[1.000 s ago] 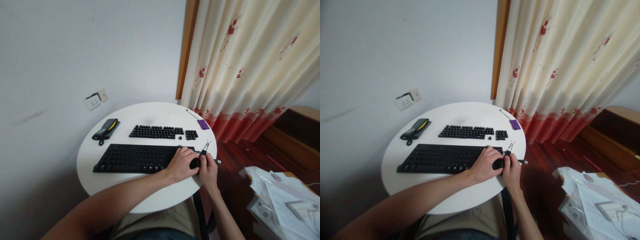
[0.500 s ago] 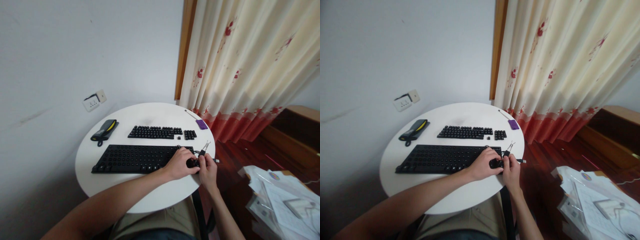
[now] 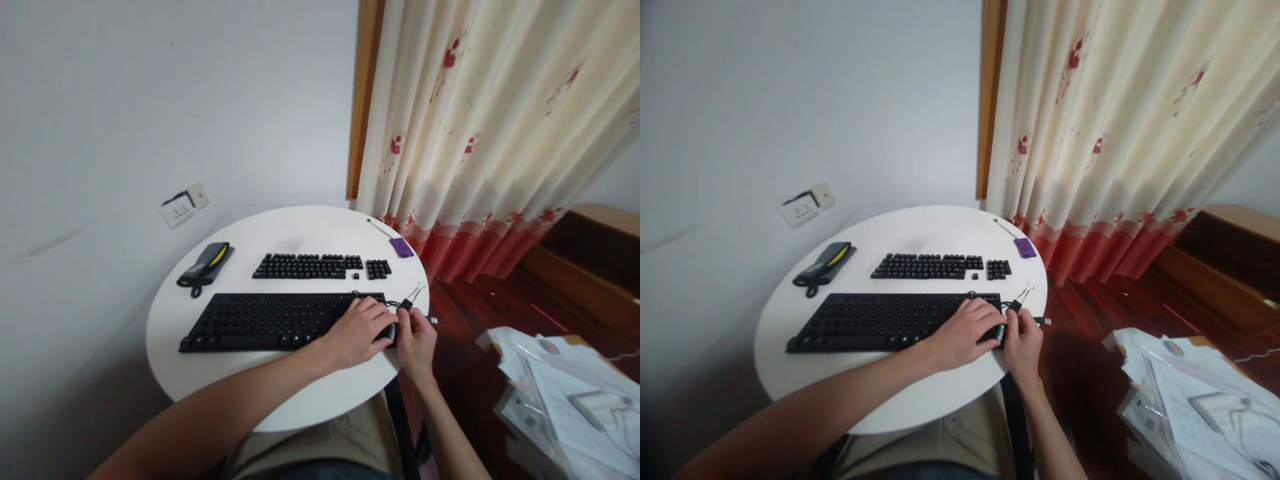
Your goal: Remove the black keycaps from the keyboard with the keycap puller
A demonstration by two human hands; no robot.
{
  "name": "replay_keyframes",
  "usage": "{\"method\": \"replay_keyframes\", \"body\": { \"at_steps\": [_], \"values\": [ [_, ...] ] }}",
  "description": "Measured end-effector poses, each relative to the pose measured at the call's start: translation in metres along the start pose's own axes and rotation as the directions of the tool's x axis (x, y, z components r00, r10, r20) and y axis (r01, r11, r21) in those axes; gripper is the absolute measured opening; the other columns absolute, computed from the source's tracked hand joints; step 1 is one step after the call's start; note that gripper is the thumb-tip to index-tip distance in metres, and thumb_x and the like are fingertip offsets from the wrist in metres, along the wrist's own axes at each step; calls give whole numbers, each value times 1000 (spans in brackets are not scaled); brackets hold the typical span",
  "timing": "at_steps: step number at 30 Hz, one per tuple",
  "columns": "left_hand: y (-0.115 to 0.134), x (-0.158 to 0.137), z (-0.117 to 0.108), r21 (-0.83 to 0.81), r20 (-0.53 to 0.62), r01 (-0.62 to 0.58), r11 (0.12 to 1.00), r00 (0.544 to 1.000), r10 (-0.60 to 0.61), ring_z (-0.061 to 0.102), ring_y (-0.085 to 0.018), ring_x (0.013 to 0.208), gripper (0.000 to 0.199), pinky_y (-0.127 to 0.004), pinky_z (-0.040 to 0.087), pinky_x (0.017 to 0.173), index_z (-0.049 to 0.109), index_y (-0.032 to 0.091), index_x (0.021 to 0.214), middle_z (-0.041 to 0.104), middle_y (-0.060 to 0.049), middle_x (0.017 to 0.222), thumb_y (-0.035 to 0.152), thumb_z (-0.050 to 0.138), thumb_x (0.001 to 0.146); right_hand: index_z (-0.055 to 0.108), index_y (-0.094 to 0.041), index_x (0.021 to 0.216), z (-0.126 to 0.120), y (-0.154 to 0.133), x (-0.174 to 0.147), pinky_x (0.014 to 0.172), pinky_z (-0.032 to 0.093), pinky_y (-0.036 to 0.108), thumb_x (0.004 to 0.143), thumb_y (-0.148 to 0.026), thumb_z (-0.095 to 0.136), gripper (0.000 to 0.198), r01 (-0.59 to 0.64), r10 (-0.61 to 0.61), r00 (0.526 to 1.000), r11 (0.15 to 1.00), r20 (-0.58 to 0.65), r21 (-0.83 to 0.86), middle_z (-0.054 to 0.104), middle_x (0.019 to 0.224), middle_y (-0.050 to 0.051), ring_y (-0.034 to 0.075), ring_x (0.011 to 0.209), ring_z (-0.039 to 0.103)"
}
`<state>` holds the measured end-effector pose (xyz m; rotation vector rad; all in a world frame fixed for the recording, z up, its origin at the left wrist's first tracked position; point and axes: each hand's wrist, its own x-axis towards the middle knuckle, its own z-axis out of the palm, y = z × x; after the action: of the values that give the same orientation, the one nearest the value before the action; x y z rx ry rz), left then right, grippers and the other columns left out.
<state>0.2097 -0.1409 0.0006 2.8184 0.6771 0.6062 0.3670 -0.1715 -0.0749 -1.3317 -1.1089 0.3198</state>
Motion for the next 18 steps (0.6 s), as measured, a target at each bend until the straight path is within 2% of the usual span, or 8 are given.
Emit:
{"method": "replay_keyframes", "body": {
  "at_steps": [4, 7, 11, 15, 18],
  "values": [
    [4, 0, -5, 124, 50, -26, 992, 999, 20, 50, -25, 110, 30, -39, 39, 92, 56, 19, 115, 61, -7, 115, 26, 67, 89, 44, -21, 63, 1, 1, -2, 51, 30, 25, 93, -42, 56, 38, 8, -8, 1000, 1000, -4, -6, 39, 56, -6, 12, 53, 37],
    [6, 0, -5, 148, 40, -20, 989, 999, 14, 49, -26, 113, 31, -41, 39, 94, 55, 19, 115, 60, -8, 116, 24, 68, 88, 47, -20, 64, 2, 1, -2, 51, 31, 25, 93, -40, 56, 37, 29, -29, 1000, 999, 0, -37, 42, 56, -5, 12, 54, 39],
    [3, 0, -5, 103, 1, -12, 995, 1000, 12, 43, -29, 124, 35, -45, 39, 100, 56, 21, 116, 53, -9, 130, 23, 71, 85, 50, -20, 67, 3, -5, -3, 51, 33, 25, 95, -41, 52, 35, 26, -25, 1000, 998, 14, -52, 46, 56, -5, 13, 52, 42],
    [-1, 1, -3, 46, 18, -42, 998, 999, 41, 41, -29, 127, 36, -45, 39, 102, 55, 20, 118, 53, -10, 129, 20, 69, 85, 54, -19, 69, 3, -10, -3, 51, 35, 25, 96, -42, 51, 35, 17, -17, 1000, 997, -1, -80, 52, 57, -3, 14, 53, 46],
    [-2, 2, -3, -32, 21, -40, 999, 999, 40, 42, -28, 126, 36, -44, 39, 104, 56, 20, 118, 54, -9, 128, 17, 68, 85, 54, -19, 69, 2, -10, -2, 51, 36, 25, 96, -43, 51, 35, -36, 35, 999, 999, -19, -28, 53, 58, -2, 14, 53, 47]
  ]
}}
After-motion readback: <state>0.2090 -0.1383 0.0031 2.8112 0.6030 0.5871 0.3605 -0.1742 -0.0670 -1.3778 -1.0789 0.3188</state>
